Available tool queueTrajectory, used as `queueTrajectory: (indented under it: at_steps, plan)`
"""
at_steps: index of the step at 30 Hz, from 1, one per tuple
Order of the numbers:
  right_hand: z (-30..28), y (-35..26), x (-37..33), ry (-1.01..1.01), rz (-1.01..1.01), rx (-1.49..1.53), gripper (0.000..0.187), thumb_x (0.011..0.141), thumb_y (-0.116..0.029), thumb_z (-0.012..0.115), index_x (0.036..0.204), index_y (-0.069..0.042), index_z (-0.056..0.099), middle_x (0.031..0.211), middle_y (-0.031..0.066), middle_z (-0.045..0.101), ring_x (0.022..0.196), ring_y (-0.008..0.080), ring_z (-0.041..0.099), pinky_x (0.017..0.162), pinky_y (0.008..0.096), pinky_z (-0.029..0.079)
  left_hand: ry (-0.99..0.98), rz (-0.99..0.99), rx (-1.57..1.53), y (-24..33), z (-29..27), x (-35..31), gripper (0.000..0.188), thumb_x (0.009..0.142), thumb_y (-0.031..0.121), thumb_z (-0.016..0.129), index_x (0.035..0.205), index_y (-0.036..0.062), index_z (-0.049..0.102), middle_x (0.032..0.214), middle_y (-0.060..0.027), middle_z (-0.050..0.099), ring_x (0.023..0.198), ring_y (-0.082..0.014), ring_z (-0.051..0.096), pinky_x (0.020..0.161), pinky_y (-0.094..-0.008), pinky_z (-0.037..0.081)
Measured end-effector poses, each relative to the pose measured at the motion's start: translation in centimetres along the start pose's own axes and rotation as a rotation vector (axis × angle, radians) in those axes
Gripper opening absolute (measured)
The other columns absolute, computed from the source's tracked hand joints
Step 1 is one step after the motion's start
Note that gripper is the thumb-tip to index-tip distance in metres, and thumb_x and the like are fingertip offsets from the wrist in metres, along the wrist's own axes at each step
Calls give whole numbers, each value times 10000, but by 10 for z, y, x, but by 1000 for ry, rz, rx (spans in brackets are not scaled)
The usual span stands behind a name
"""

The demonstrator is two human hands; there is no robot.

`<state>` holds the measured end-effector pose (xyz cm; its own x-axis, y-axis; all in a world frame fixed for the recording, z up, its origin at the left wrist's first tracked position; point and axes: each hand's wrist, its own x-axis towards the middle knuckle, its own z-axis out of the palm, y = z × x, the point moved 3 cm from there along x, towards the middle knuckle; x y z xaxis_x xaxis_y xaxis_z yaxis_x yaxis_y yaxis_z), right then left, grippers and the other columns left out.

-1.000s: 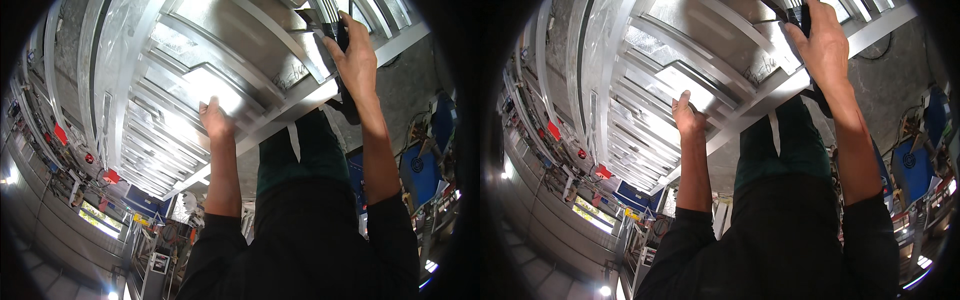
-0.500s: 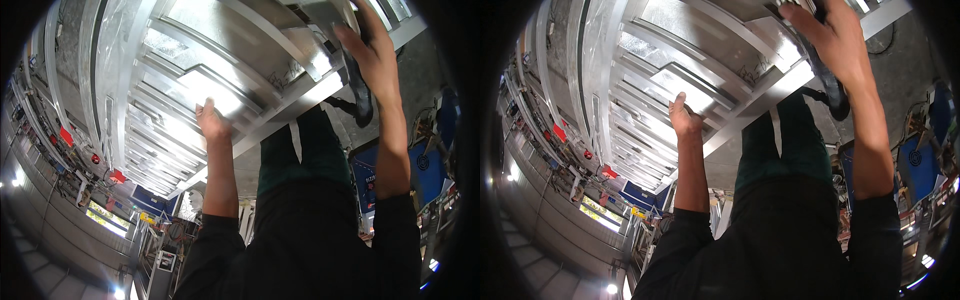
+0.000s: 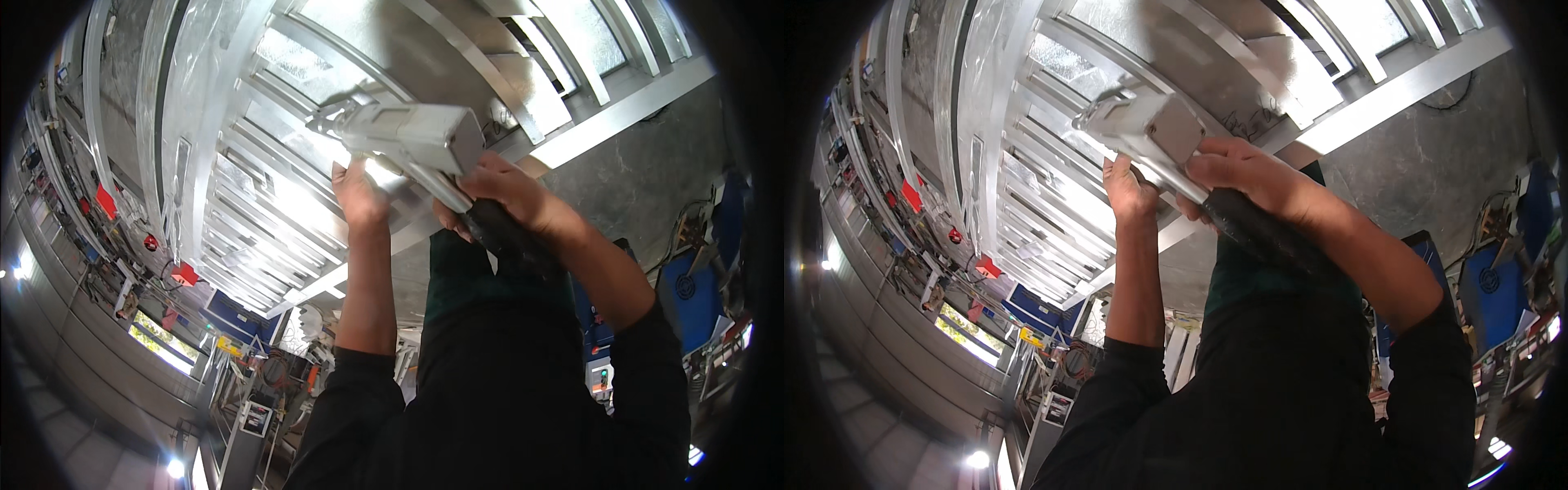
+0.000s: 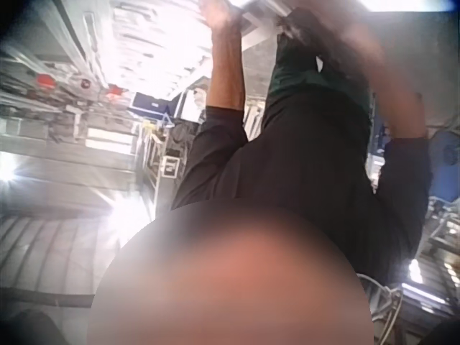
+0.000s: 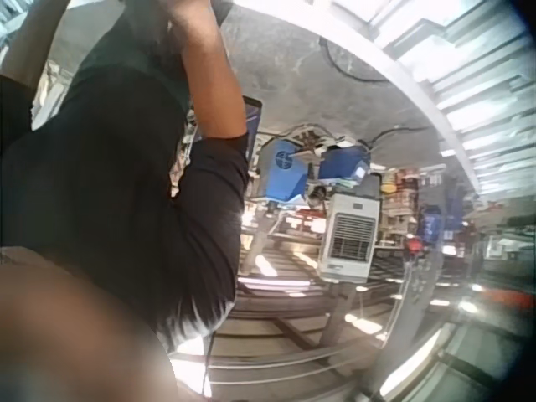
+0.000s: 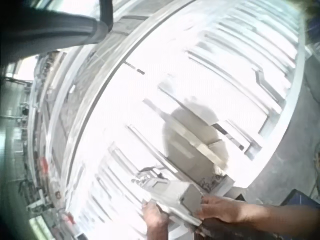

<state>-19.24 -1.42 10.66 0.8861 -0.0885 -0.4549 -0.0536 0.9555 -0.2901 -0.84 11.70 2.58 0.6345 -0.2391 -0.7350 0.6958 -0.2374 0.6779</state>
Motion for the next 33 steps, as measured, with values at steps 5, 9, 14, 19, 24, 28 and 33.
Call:
queueTrajectory:
  at_steps: [5,9,14,19,24,28,33]
  plan:
    - [-5,4,6,54,-12,4,421,979,-449,544,1049,-37,588,796,76,662,645,127,615,601,253,509,-18,27,7,0,-1,1,250,932,-27,552,1169,26,612,1104,-85,675,1015,-223,653,913,-402,549]
    - [-6,8,5,58,-15,12,448,971,-485,550,1022,-42,586,790,81,659,635,126,613,597,247,506,-18,33,21,0,0,0,234,944,-28,523,1151,26,617,1108,-85,671,1016,-224,649,907,-408,553]
    - [-9,12,7,63,-6,-7,483,958,-526,557,1003,-46,585,785,81,657,629,129,614,593,242,503,-16,26,7,1,3,-2,243,933,-42,521,1143,31,620,1100,-81,671,1016,-220,644,903,-407,551]
    - [-13,16,9,68,-16,12,488,959,-528,553,1015,-44,587,784,74,654,625,122,617,589,237,507,0,30,35,3,4,-4,240,931,-35,528,1142,32,621,1088,-72,669,1015,-209,629,922,-412,534]
    - [-16,15,9,86,-34,43,518,960,-542,548,1052,-36,607,788,64,653,610,105,614,580,231,513,-7,20,36,2,3,-3,235,924,-31,530,1132,34,619,1078,-68,661,1010,-207,623,942,-420,518]
    - [-16,14,9,77,-36,41,546,955,-551,557,1103,-28,608,786,57,648,609,103,615,580,235,517,-17,25,46,1,0,-1,262,913,-40,520,1148,38,606,1089,-73,655,1018,-213,620,945,-441,517]
    - [-16,14,11,71,-29,73,532,974,-531,535,1108,-21,604,791,64,637,620,111,612,584,240,511,-45,28,13,-1,-1,0,284,900,-41,519,1161,39,595,1096,-76,652,1022,-217,620,946,-452,521]
